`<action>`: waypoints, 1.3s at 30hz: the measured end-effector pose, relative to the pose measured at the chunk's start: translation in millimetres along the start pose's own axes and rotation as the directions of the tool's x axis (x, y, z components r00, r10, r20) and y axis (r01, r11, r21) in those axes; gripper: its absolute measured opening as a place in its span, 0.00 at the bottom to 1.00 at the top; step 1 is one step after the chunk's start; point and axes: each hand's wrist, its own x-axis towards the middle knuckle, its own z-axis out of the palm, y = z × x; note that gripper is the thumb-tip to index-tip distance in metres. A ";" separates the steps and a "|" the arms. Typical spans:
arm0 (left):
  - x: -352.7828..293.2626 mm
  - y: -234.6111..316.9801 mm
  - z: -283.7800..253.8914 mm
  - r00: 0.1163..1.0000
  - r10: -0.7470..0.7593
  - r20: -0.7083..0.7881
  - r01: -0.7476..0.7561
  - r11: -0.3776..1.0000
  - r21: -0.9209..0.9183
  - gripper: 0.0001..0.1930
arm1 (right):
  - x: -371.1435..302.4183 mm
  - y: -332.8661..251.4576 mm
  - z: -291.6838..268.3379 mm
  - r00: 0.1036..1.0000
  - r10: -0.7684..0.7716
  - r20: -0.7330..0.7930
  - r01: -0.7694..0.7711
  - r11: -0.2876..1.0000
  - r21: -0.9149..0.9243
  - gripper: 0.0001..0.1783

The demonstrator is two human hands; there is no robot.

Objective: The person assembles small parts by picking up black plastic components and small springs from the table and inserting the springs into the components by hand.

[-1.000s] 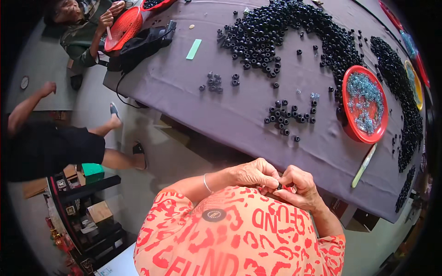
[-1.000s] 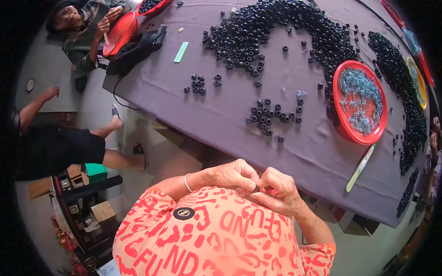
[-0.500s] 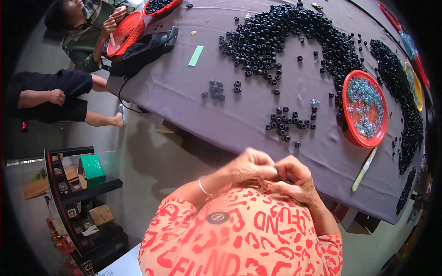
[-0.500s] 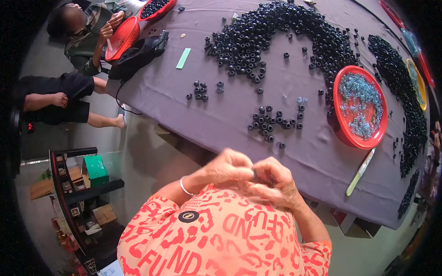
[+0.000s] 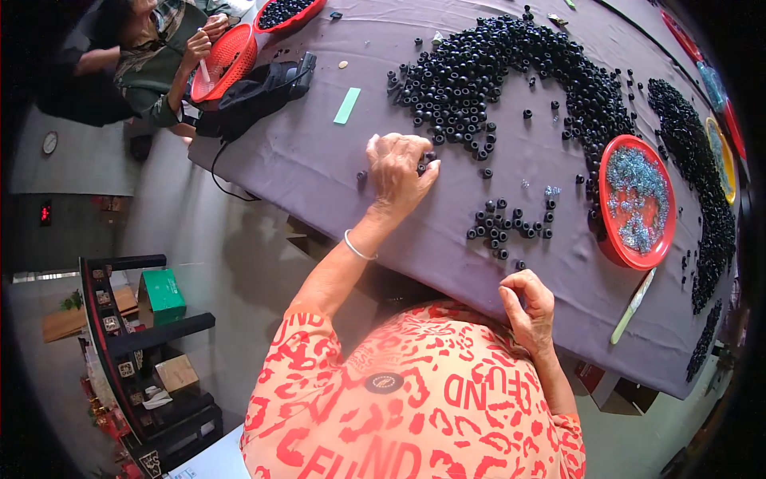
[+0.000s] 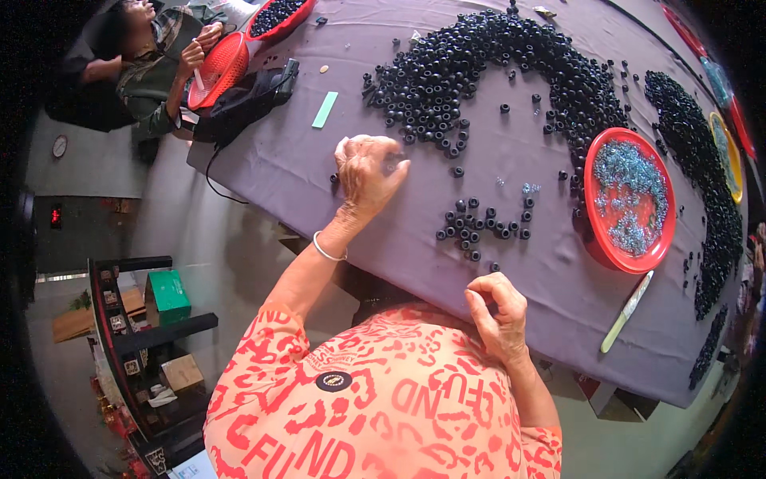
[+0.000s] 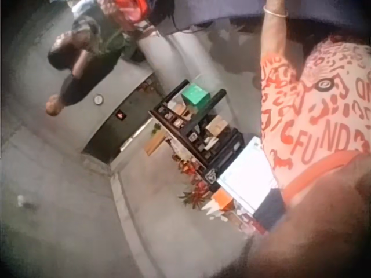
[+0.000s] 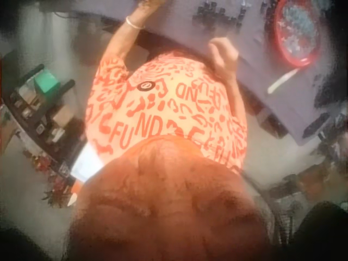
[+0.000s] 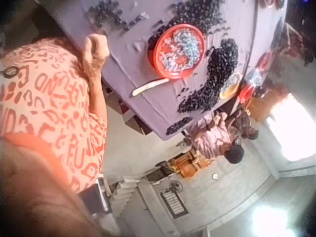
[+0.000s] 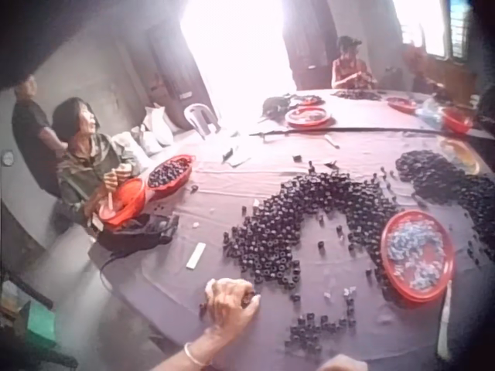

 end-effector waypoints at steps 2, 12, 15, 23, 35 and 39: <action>1.7 -3.4 0.9 0.999 0.037 0.004 -0.037 0.999 0.040 0.11 | -1.7 2.4 -1.1 0.994 0.109 0.005 -0.109 0.994 0.028 0.04; -11.6 -46.1 -29.9 0.995 -0.034 0.089 0.031 0.999 0.032 0.13 | 4.2 -1.1 1.6 0.997 0.081 -0.009 -0.081 0.996 -0.023 0.02; -19.1 -46.1 -36.2 0.981 -0.147 0.128 0.146 0.989 0.018 0.27 | 1.3 3.1 1.9 0.996 0.084 -0.014 -0.084 0.996 -0.013 0.02; -21.8 -41.9 -15.8 0.996 -0.031 0.081 0.039 0.995 -0.091 0.16 | -1.6 2.4 4.3 0.994 0.111 -0.017 -0.111 0.992 -0.062 0.04; -88.0 -54.5 -67.5 0.984 -0.162 -0.077 0.162 0.987 -0.018 0.07 | -1.9 1.8 8.3 0.999 0.051 -0.008 -0.052 0.991 -0.125 0.03; -112.6 -60.1 -78.9 0.954 -0.224 -0.198 0.226 0.974 -0.013 0.08 | -2.0 0.6 10.4 0.998 0.060 0.004 -0.059 0.990 -0.127 0.03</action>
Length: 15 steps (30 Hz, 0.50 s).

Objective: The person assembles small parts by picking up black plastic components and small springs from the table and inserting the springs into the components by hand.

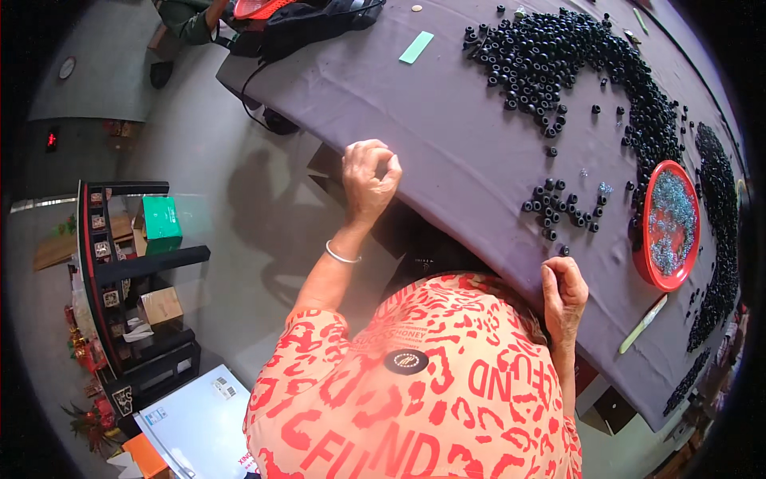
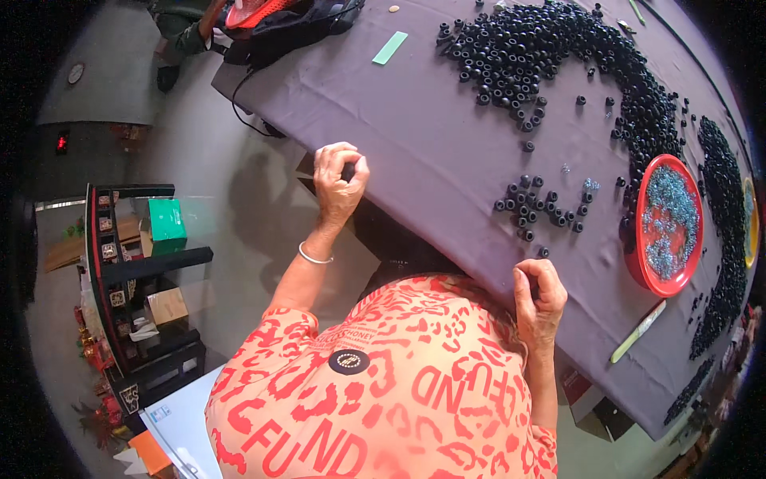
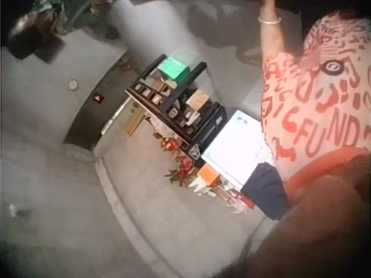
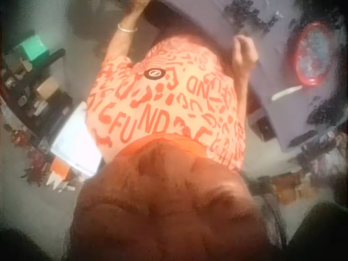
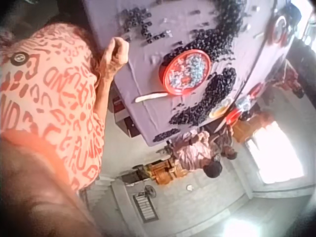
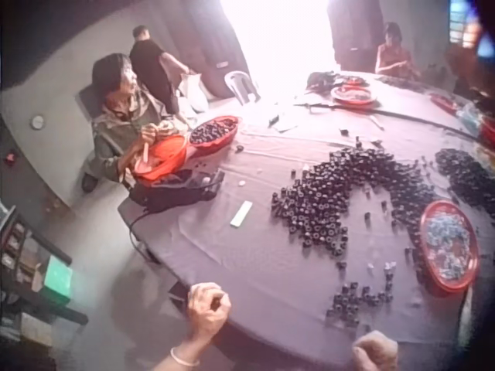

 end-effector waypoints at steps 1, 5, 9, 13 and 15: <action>-5.6 -3.1 -3.3 0.999 -0.021 -0.024 0.020 0.999 -0.025 0.07 | -1.0 -0.4 0.6 1.000 0.001 -0.001 -0.001 1.000 -0.003 0.03; -28.4 -4.0 -5.9 0.992 -0.078 -0.102 0.076 0.997 -0.028 0.04 | -6.2 -1.5 -1.5 1.000 0.029 -0.009 -0.029 1.000 0.005 0.03; -41.8 0.6 -3.0 0.977 -0.170 -0.129 0.159 0.983 -0.091 0.04 | -8.7 -1.1 -1.5 0.999 0.033 -0.031 -0.032 0.999 0.007 0.02; -37.1 4.4 -8.1 0.980 -0.128 -0.151 0.130 0.991 0.004 0.03 | -4.3 0.2 -1.3 1.000 0.007 -0.012 -0.008 1.000 -0.012 0.01; -26.0 20.8 -7.3 0.981 -0.121 -0.151 0.119 0.993 -0.022 0.03 | -4.4 -0.3 -2.0 0.999 0.015 -0.044 -0.014 0.999 0.029 0.01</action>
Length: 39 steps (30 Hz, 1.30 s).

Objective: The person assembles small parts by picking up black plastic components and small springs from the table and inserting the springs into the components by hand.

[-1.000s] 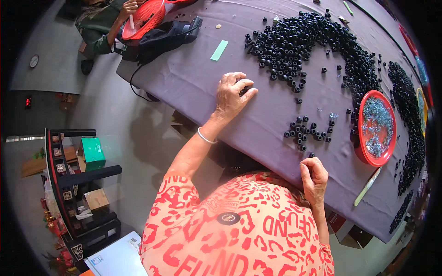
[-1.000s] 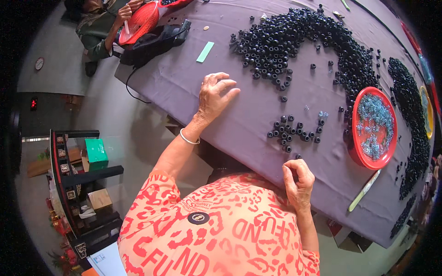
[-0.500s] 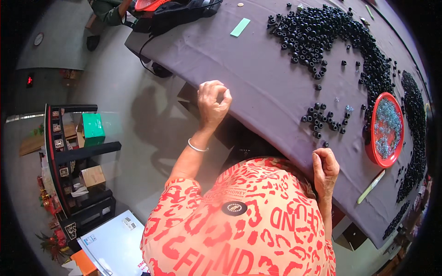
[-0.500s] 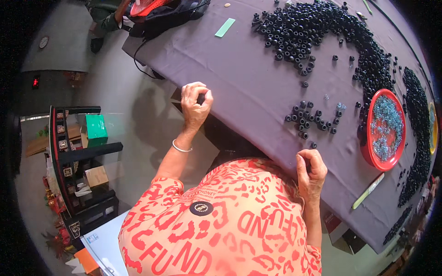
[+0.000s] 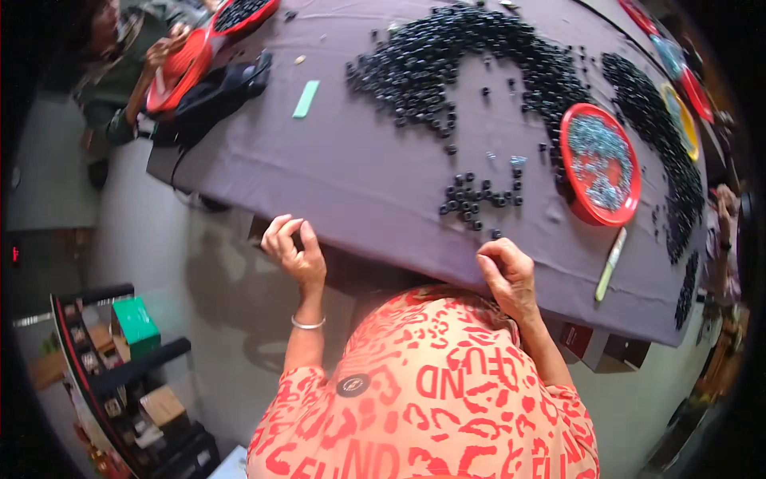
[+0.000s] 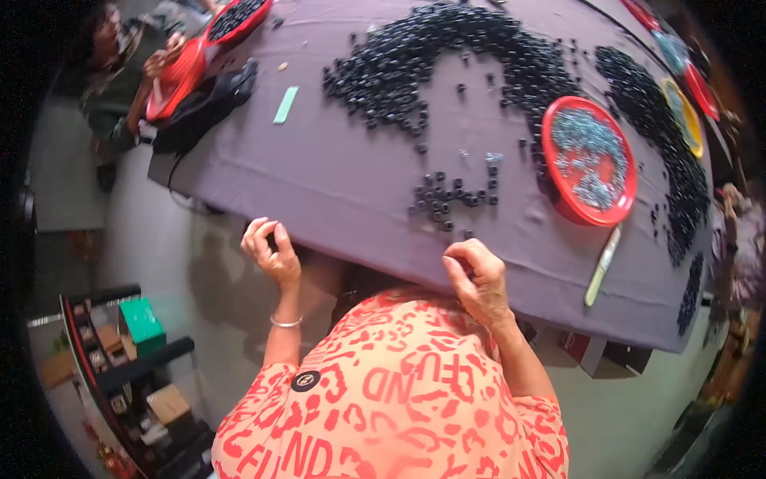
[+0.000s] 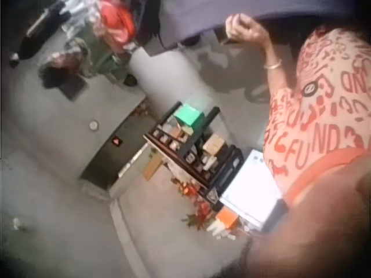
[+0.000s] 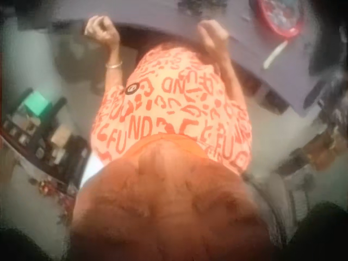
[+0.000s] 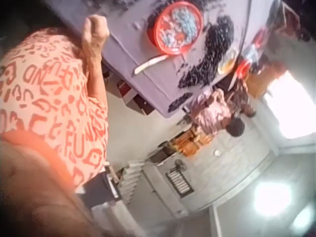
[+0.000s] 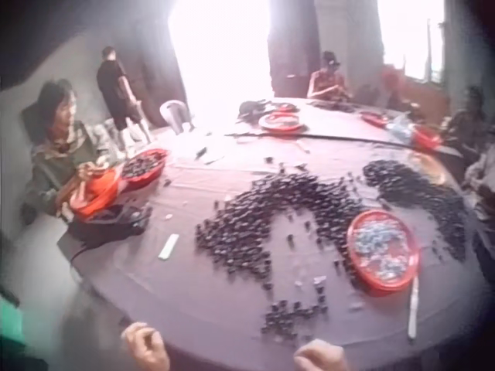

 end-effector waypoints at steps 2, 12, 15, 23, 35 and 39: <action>9.2 17.6 2.4 1.000 0.014 -0.003 -0.015 0.999 -0.045 0.03 | 1.4 -1.3 -2.1 0.999 0.009 -0.048 -0.009 1.000 -0.007 0.02; 26.0 108.7 73.4 0.857 0.216 0.469 -0.027 0.926 -0.377 0.08 | 87.7 24.3 -43.3 0.920 -0.287 -0.266 0.164 0.901 -0.403 0.05; 38.5 120.8 105.9 0.855 0.220 0.470 -0.012 0.914 -0.406 0.09 | 120.4 29.6 -30.9 0.896 -0.415 -0.158 0.211 0.710 -0.672 0.07; 45.8 128.7 146.9 0.804 0.272 0.529 -0.087 0.934 -0.348 0.10 | 127.4 44.4 -17.3 0.910 -0.413 -0.020 0.232 0.550 -0.802 0.05; 48.7 122.7 92.6 0.284 0.052 0.957 0.956 -0.095 -0.279 0.14 | 49.4 20.5 -41.5 0.975 -0.088 -0.205 0.081 0.996 -0.039 0.08; 47.4 124.9 77.6 0.253 0.038 0.967 0.953 -0.184 -0.242 0.15 | 40.0 27.7 -37.4 0.980 0.027 -0.198 -0.020 0.999 0.037 0.05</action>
